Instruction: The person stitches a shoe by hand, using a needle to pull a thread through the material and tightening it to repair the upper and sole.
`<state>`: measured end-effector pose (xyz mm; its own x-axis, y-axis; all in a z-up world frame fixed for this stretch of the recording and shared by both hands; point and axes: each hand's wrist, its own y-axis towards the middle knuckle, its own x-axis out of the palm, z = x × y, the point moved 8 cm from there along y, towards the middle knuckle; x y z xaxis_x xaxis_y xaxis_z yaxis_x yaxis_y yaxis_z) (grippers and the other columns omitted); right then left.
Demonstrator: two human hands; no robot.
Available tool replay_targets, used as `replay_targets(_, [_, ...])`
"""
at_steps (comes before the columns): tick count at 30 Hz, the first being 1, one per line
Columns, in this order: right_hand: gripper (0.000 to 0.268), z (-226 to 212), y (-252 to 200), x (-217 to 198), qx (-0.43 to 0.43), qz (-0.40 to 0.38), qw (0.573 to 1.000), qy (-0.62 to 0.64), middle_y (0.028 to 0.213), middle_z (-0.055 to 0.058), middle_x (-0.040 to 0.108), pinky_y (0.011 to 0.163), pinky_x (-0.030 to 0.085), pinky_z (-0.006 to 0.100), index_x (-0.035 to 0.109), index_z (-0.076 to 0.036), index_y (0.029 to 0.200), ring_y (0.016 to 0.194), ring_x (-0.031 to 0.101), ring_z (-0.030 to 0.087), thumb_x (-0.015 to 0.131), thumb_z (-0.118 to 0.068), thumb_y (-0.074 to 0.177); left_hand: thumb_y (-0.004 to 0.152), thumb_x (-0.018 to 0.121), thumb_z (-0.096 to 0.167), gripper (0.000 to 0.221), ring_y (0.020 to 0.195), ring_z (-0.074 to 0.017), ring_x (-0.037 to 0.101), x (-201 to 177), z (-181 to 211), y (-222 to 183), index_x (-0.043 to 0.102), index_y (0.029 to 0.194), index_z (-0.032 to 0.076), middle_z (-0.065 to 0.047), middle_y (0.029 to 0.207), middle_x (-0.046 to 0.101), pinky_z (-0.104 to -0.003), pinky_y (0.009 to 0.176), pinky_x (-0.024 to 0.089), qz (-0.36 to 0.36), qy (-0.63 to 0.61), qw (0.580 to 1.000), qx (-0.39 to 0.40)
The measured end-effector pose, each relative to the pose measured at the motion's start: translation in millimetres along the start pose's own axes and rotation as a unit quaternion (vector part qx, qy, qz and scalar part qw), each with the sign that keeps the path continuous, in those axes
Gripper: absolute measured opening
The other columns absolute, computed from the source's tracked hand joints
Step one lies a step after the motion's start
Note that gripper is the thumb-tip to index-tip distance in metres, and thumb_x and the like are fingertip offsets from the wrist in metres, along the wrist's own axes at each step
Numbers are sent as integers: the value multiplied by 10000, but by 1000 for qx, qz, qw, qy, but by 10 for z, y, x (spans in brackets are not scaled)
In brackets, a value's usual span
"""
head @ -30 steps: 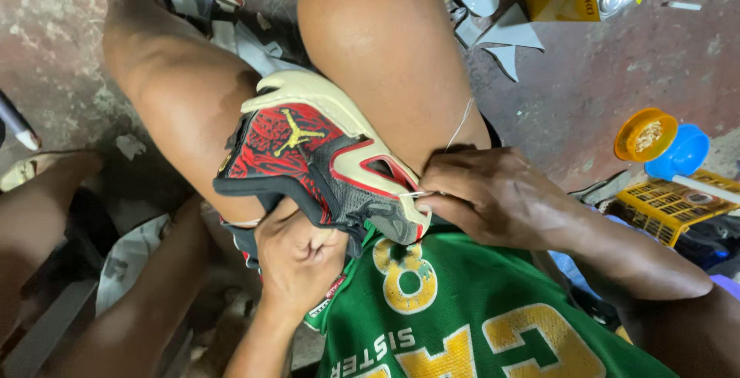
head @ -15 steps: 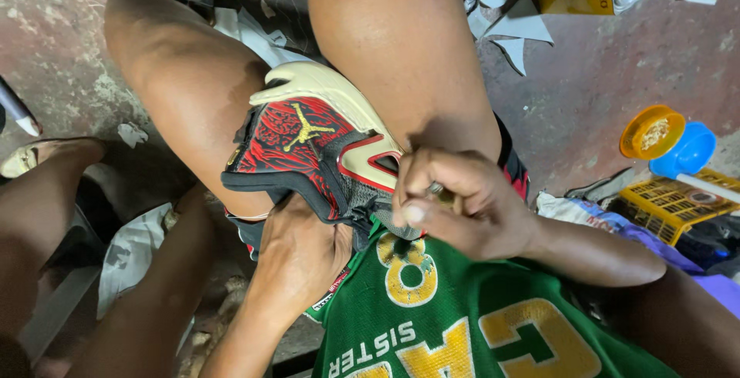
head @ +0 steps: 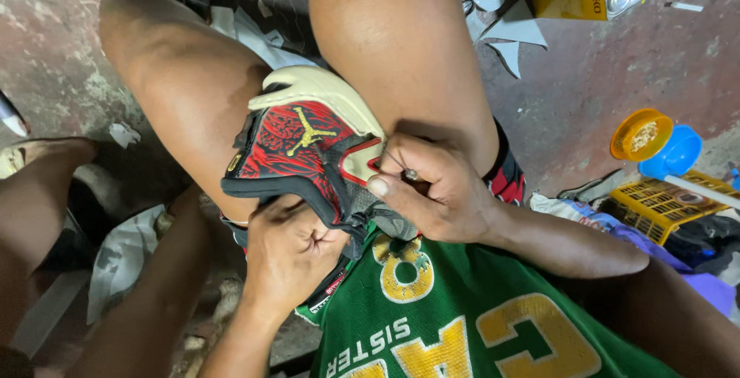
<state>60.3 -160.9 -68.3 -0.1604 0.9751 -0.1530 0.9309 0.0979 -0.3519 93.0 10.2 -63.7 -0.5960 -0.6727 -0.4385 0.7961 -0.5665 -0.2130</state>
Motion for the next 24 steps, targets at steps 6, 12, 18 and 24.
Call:
replay_targets(6, [216,15,-49,2,-23,-7,999,39,826,-31,466,615,353,241,523,-52,873,721,395,31,657,-97,1036,691,759,-55,334,580,-235,507,-54,42,-63,450,671,70,-61,654,484,-357,541,403,64,-34,997,8])
replay_targets(12, [218,14,-57,15,-22,-24,998,50,796,-19,462,614,364,245,509,-51,882,709,398,49,661,-86,1034,691,735,-80,331,567,-241,496,-70,76,-62,434,654,53,-76,677,485,-351,542,392,99,-36,994,21])
replay_targets(18, [220,-90,-40,61,-105,26,993,-44,732,29,521,575,410,275,539,-42,849,625,483,94,703,-88,987,728,747,-105,415,519,-188,400,-202,116,-89,380,606,46,-70,659,431,-339,510,306,124,-54,991,15])
replay_targets(24, [226,-17,-44,140,-99,21,993,-58,690,32,563,548,405,280,559,-47,812,579,519,89,718,-90,967,807,817,-32,475,527,-156,367,-263,20,-270,387,617,33,-57,643,399,-322,503,286,121,-55,989,-62])
